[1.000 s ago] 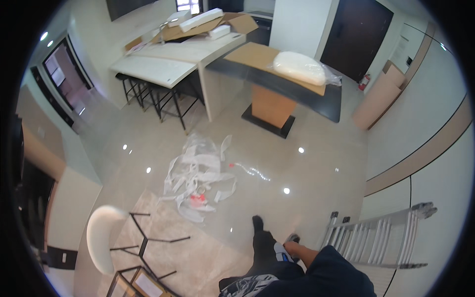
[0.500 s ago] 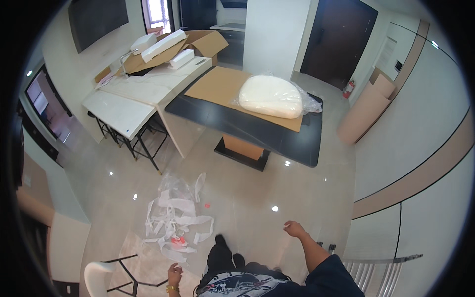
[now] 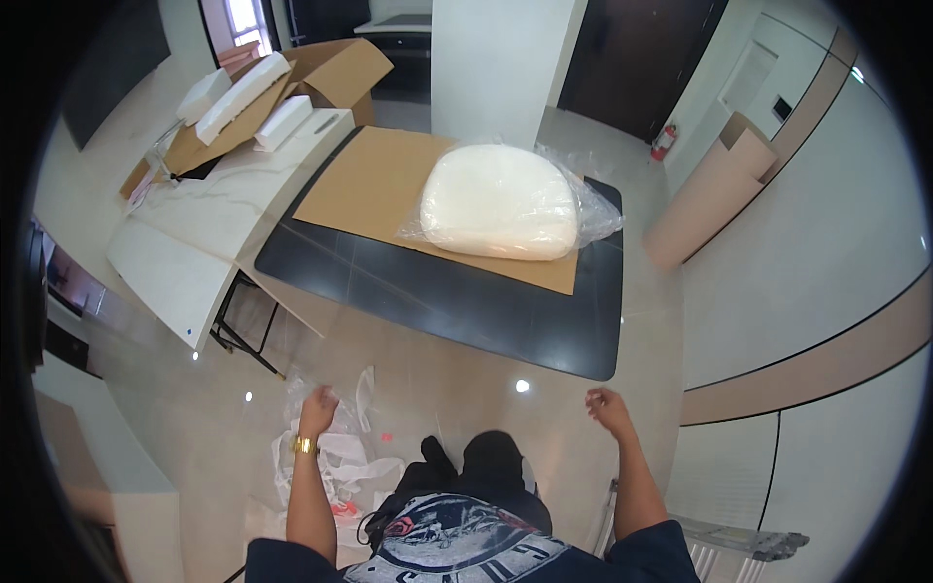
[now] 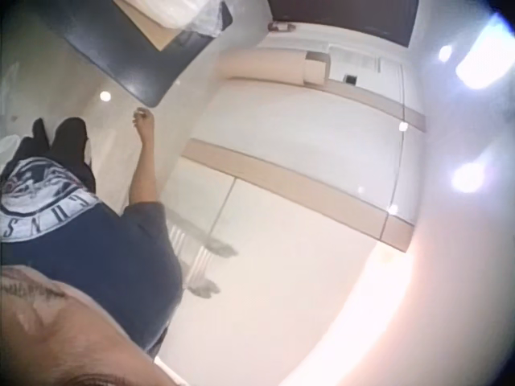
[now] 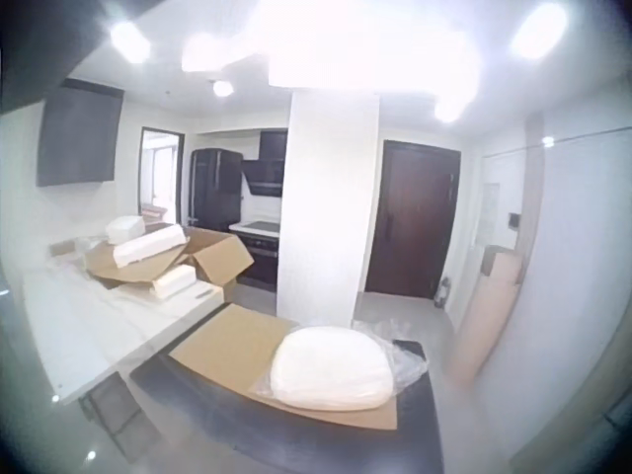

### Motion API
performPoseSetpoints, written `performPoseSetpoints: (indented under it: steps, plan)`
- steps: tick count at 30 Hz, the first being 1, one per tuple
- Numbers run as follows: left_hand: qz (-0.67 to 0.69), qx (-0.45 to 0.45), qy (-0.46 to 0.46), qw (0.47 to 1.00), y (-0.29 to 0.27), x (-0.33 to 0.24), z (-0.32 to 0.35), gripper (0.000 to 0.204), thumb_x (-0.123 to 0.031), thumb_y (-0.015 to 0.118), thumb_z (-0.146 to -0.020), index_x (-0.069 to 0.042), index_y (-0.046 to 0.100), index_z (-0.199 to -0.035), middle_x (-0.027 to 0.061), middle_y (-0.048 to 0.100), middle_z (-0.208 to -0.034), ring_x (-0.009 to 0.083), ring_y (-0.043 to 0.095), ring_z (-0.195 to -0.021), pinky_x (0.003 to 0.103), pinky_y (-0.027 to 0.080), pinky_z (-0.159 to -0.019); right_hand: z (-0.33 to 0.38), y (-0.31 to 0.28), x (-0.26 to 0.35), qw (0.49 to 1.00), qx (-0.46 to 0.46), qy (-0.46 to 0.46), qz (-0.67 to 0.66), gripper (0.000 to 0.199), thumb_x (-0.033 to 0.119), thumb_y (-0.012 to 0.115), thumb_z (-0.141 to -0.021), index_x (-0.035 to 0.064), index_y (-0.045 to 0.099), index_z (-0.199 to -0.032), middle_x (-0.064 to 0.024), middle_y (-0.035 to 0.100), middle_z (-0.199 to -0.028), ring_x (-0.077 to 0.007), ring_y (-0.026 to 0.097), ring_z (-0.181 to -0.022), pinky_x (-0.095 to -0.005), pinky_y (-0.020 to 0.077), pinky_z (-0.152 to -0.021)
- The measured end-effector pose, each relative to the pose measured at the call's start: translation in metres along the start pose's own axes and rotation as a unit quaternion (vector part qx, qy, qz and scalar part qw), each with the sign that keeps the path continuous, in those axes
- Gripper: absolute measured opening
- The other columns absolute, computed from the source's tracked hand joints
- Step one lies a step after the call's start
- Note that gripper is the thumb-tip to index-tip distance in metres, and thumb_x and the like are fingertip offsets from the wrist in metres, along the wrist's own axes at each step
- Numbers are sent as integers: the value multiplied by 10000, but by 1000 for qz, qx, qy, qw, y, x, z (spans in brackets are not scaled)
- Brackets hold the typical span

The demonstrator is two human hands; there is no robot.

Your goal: The person assembles a chair by connecting the metal frame components with screws and then removing the plastic cover from the cushioned seat and placing it on the frame.

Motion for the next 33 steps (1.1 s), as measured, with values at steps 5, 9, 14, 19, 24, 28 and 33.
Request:
performPoseSetpoints:
  steps: [5, 9, 14, 19, 24, 28, 33]
  plan:
    - [99, 2, 141, 985, 10, -187, -154, 423, -259, 713, -951, -21, 640, -1293, 200, 724, -1085, 328, 718, -938, 429, 562, -863, -112, -22, 118, 995, -41, -61, -63, 264, 235, 671, -1031, 18, 676, -1181, -29, 685, -912, -99, 637, -757, -262, 539, -689]
    - [109, 73, 122, 984, 60, -282, -254, 493, -316, 701, -968, -26, 607, -1355, 207, 712, -1143, 346, 711, -988, 435, 558, -890, -248, -43, 191, 986, -56, -148, -54, 288, 220, 659, -1033, -6, 665, -1211, -35, 681, -950, -109, 639, -824, -258, 539, -736]
    - [30, -77, 31, 996, 129, -265, -383, 605, -402, 639, -1002, 32, 524, -1407, 266, 697, -1172, 375, 713, -1066, 447, 564, -941, -424, -57, 250, 934, -191, -243, 180, 430, 351, 672, -1017, -46, 677, -1181, -60, 678, -902, -151, 652, -829, -294, 544, -751]
    - [229, 117, -287, 923, 204, -277, -412, 674, -476, 584, -1024, 106, 501, -1353, 354, 693, -1128, 476, 665, -1148, 498, 512, -1039, -504, -64, 182, 984, -64, 98, 132, 559, 454, 651, -1005, -100, 684, -1072, -103, 662, -767, -240, 653, -705, -387, 528, -666]
    - [67, -21, -17, 997, 204, -254, -444, 459, -360, 500, -1081, 75, 632, -1022, 253, 709, -938, 365, 733, -873, 465, 552, -809, -500, -68, 192, 931, -191, -166, 263, 412, 337, 585, -1043, -63, 625, -950, -181, 676, -797, -293, 649, -685, -437, 510, -649]
    - [176, 21, -57, 983, 214, -237, -425, 440, -326, 498, -1093, 66, 623, -939, 209, 688, -843, 299, 704, -740, 430, 534, -715, -432, -24, 184, 939, -55, -203, 272, 292, 244, 569, -1035, -43, 618, -1009, -204, 675, -849, -336, 660, -736, -455, 509, -708]
    - [273, 48, -144, 950, 209, -240, -392, 430, -322, 504, -1106, 40, 619, -904, 113, 636, -746, 174, 641, -628, 351, 511, -615, -301, 46, 218, 944, 153, -124, 264, 274, 258, 582, -1030, -8, 637, -1057, -231, 697, -915, -392, 698, -836, -478, 522, -759]
Point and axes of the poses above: each hand's wrist, its own z-axis away from the middle knuckle, its own y-axis out of the palm, x = y × z, the point moved 7 cm from there along -z, towards the middle knuckle
